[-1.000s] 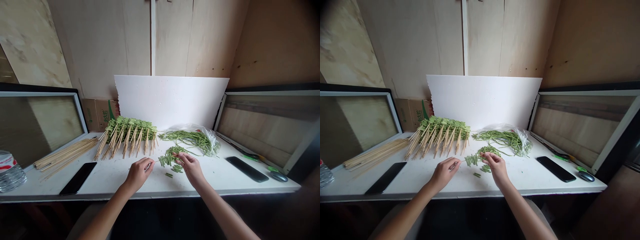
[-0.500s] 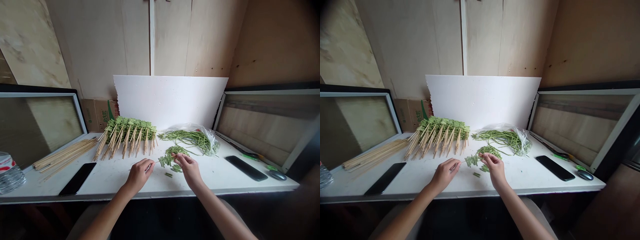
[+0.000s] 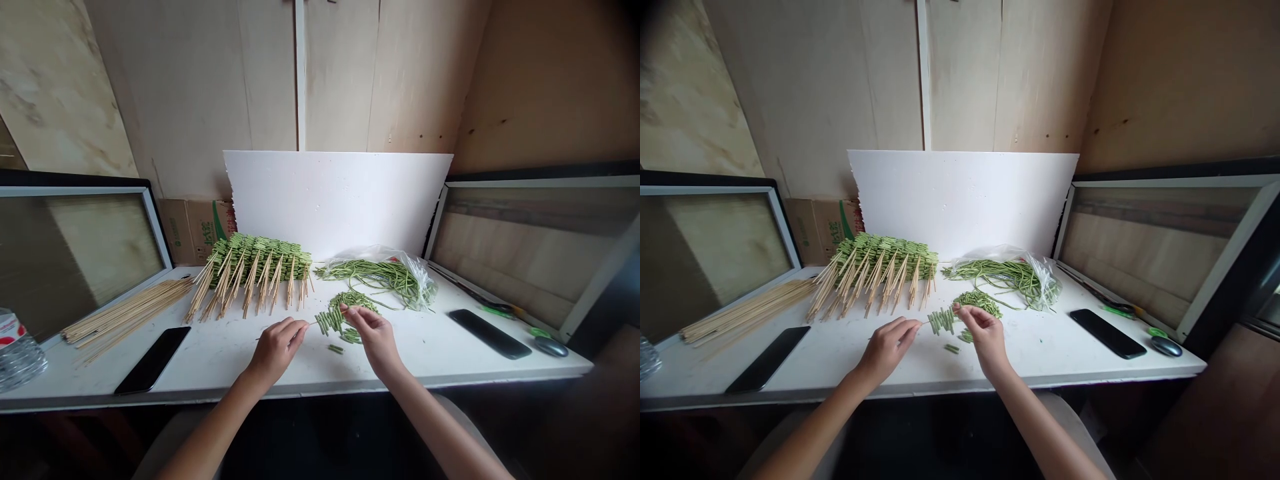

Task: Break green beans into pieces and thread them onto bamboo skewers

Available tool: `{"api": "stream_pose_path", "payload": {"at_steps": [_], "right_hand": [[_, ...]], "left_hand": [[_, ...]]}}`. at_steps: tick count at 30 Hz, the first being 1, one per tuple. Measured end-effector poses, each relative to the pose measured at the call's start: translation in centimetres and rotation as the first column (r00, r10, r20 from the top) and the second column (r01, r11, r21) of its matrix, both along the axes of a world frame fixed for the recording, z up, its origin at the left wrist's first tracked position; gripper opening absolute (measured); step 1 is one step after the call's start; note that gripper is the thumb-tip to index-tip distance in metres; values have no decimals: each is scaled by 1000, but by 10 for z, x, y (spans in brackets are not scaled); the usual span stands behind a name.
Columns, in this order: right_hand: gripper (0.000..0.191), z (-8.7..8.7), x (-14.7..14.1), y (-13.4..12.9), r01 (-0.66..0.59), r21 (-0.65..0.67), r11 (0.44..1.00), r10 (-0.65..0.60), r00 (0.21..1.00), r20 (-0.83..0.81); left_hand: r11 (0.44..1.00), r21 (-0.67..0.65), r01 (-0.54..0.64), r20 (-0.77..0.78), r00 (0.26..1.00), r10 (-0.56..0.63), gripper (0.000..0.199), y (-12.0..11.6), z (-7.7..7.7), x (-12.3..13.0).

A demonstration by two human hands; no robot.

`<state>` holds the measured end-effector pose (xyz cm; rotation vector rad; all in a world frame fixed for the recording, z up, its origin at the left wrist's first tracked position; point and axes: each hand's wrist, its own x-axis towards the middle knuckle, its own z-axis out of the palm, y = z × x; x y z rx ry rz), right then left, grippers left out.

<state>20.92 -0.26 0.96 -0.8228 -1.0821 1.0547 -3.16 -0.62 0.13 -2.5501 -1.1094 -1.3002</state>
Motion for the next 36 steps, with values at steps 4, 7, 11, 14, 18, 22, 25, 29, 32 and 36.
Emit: {"api": "stream_pose_path", "payload": {"at_steps": [4, 7, 11, 14, 18, 22, 25, 29, 32, 36], "right_hand": [[28, -7, -2, 1, 12, -41, 999, -10, 1000, 27], [26, -10, -2, 3, -19, -66, 998, 19, 1000, -3], [32, -12, 1, 6, -75, -82, 994, 78, 996, 44], [40, -12, 5, 9, -83, -107, 991, 90, 994, 65], [39, -7, 9, 12, -69, -103, 992, 72, 997, 28], [35, 1, 13, 14, -65, -121, 990, 52, 993, -102], [32, 6, 15, 14, -85, -120, 989, 64, 984, -167], [33, 10, 14, 10, -103, -103, 989, 86, 984, -159], [35, 11, 13, 8, -106, -99, 989, 89, 983, -163], [36, 11, 14, 9, -115, -84, 990, 99, 980, -175]], "left_hand": [[999, 38, 11, 19, 1000, -12, 22, 0, 2, 1], [999, 54, 4, 52, 999, -7, 22, 0, 6, -1], [1000, 20, -1, 102, 995, -1, 22, 2, 8, -6], [1000, 7, 8, 117, 993, -8, 22, 3, 7, -6], [1000, 4, 12, 128, 992, -12, 23, 3, 6, -5], [1000, -1, -2, 112, 994, 3, 24, 2, 6, -6], [1000, -3, -15, 103, 995, 16, 24, 3, 5, -7], [1000, -3, -12, 114, 993, 13, 24, 4, 4, -6], [1000, -14, -16, 119, 993, 17, 23, 4, 3, -6], [1000, -20, -18, 107, 994, 20, 23, 4, 4, -6]]}}
